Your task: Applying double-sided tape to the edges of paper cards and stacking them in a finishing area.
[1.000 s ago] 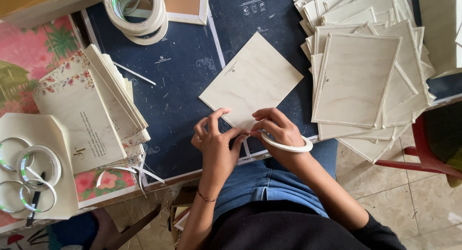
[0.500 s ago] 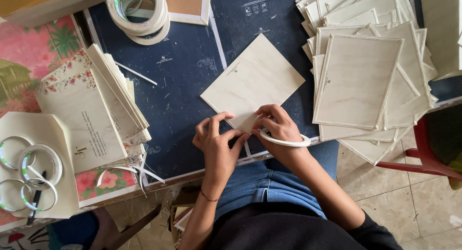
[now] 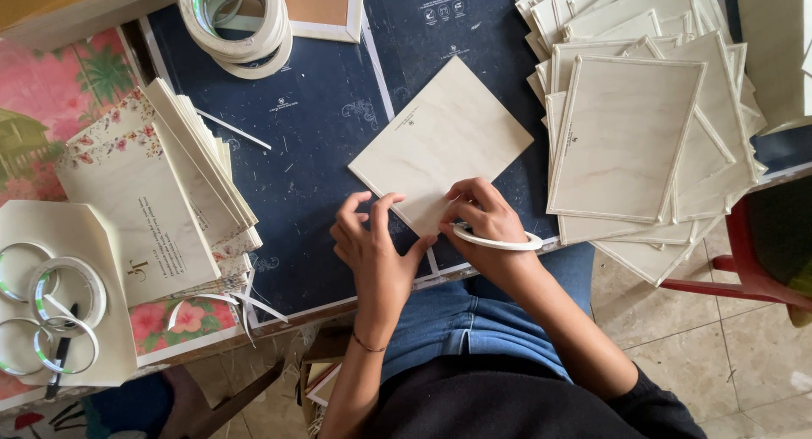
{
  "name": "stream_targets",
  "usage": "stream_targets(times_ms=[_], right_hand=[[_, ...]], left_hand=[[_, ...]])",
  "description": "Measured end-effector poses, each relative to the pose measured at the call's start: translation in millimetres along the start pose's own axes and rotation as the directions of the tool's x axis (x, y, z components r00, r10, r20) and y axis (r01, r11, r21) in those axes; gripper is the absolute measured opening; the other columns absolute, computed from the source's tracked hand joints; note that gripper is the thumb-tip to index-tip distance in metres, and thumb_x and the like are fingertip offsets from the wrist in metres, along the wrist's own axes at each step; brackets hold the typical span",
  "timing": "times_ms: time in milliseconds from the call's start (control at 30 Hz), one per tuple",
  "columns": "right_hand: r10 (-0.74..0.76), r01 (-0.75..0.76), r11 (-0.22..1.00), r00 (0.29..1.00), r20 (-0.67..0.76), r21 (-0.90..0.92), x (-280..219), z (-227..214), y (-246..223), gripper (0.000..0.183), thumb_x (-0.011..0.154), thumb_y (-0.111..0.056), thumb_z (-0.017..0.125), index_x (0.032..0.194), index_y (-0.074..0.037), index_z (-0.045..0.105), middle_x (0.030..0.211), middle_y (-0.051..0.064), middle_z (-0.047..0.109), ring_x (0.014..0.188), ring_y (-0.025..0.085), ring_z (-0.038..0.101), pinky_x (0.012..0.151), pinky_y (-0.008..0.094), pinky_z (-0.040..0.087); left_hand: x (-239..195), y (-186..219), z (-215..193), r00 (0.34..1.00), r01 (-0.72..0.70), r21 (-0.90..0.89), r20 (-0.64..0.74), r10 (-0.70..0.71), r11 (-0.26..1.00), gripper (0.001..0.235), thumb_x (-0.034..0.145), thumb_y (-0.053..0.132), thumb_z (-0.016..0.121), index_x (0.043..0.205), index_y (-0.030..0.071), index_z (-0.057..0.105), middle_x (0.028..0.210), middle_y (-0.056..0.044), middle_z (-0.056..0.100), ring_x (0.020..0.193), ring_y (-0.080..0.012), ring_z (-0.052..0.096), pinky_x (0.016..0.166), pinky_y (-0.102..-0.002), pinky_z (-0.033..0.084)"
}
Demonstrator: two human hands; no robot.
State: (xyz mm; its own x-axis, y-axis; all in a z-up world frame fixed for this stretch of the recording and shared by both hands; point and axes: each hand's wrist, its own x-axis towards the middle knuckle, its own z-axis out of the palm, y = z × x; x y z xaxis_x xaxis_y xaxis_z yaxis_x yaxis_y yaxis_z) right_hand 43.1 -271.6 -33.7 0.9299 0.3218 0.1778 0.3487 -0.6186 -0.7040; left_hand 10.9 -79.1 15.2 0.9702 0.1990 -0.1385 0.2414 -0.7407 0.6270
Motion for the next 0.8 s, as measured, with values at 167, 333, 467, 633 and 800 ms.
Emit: stream_targets(times_ms=[167, 333, 467, 633, 800], right_hand=[[-0.024, 0.022, 0.999, 0.999, 0.024, 0.044, 5, 11, -24, 0.008, 0.090, -0.017, 0.084, 0.091, -0.012, 0.078, 0.118, 0.009, 0.068, 0.096, 0.033, 0.075, 0.088, 0.043, 0.063], [0.024, -0.018, 0.995, 0.998, -0.066, 0.096, 16, -17, -37, 0.008, 0.091, -0.014, 0.086, 0.094, -0.008, 0.083, 0.129, 0.013, 0.069, 0.095, 0.032, 0.078, 0.089, 0.042, 0.065], [0.119, -0.098, 0.987, 0.979, -0.164, 0.129, 13, -64, -6, 0.006, 0.089, -0.005, 0.088, 0.091, -0.006, 0.082, 0.132, 0.016, 0.066, 0.097, 0.032, 0.076, 0.093, 0.043, 0.063], [0.123, -0.139, 0.989, 0.964, -0.235, -0.052, 10, -89, 31, 0.012, 0.087, 0.000, 0.093, 0.091, -0.003, 0.083, 0.133, 0.016, 0.065, 0.101, 0.033, 0.075, 0.095, 0.046, 0.062], [0.218, -0.252, 0.962, 0.943, -0.252, -0.110, 15, -81, 29, 0.014, 0.080, 0.000, 0.094, 0.088, -0.005, 0.084, 0.134, 0.013, 0.064, 0.105, 0.032, 0.073, 0.098, 0.046, 0.061]], left_hand=[[12, -23, -28, 1.000, 0.013, 0.134, -0.006, -0.012, 0.991, 0.098, 0.057, 0.039, 0.107, 0.143, 0.030, 0.060, 0.148, -0.006, 0.035, 0.119, -0.0351, 0.042, 0.088, -0.057, 0.043], [20, -36, -38, 1.000, 0.003, 0.158, 0.029, -0.007, 0.987, 0.111, 0.055, 0.047, 0.106, 0.153, 0.035, 0.054, 0.151, -0.005, 0.027, 0.119, -0.0348, 0.034, 0.092, -0.057, 0.039], [21, -36, -39, 0.998, 0.007, 0.145, 0.059, -0.016, 0.989, 0.114, 0.059, 0.044, 0.106, 0.158, 0.034, 0.051, 0.151, -0.008, 0.026, 0.119, -0.0365, 0.033, 0.092, -0.059, 0.038], [20, -41, -38, 0.998, 0.009, 0.145, 0.062, -0.019, 0.989, 0.117, 0.059, 0.044, 0.106, 0.160, 0.033, 0.049, 0.151, -0.009, 0.025, 0.119, -0.0373, 0.033, 0.092, -0.059, 0.037], [21, -43, -35, 0.999, -0.009, 0.146, 0.052, 0.001, 0.989, 0.117, 0.060, 0.047, 0.107, 0.160, 0.033, 0.049, 0.152, -0.010, 0.025, 0.121, -0.0362, 0.032, 0.094, -0.058, 0.034]])
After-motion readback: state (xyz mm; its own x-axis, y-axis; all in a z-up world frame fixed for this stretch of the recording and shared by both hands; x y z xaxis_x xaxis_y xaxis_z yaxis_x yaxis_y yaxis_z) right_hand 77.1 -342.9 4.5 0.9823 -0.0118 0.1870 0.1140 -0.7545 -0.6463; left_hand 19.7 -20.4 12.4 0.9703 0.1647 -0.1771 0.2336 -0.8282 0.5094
